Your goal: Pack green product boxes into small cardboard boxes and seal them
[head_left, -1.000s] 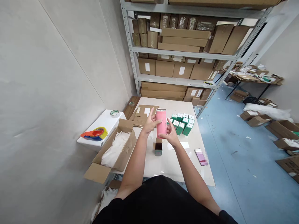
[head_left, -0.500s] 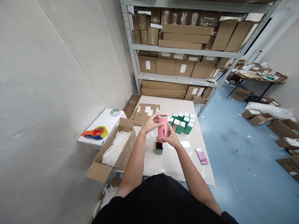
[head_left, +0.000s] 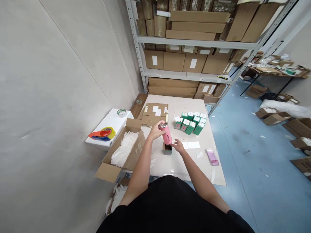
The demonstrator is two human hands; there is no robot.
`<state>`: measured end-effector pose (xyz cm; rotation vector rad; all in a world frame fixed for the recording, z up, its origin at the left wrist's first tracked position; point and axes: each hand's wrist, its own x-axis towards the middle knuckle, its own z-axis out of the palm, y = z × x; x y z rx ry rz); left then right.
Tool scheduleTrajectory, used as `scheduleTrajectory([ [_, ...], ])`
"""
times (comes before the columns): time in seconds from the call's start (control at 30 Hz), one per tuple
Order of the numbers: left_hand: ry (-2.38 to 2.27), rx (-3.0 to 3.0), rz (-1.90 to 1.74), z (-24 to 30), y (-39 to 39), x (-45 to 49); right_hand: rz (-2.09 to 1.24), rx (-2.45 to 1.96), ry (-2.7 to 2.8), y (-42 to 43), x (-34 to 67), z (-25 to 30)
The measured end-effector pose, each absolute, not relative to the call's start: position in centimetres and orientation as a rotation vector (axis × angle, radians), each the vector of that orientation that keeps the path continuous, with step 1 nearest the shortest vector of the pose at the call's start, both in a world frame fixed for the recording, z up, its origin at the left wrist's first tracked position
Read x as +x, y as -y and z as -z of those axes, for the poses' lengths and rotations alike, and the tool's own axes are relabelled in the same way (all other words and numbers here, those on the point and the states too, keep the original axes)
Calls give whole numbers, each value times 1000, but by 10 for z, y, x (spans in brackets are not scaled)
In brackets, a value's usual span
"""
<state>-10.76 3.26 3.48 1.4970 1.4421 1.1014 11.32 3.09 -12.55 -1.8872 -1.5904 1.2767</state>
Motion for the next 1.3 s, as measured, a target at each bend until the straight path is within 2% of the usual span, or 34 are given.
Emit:
scheduleTrajectory([
  [0.27,-1390,1361,-1100,31,-24,-106,-1162,-2038,1750,-25,101,161],
  [0.6,-1411,1357,-1054,78,-14,-99,-1366,-1971,1470,-12,98,182],
  [0.93,-1653,1691,-766,128,3,-73,-1280,-2005,1440,-3,97,177],
  [1.07,-1561,1685,-701,153,7,-76,-1211,-2018,1468,-2,99,172],
  [1.3,-1753,1114,-894,181,6,-103,-1103,-2037,1452,2,99,169],
])
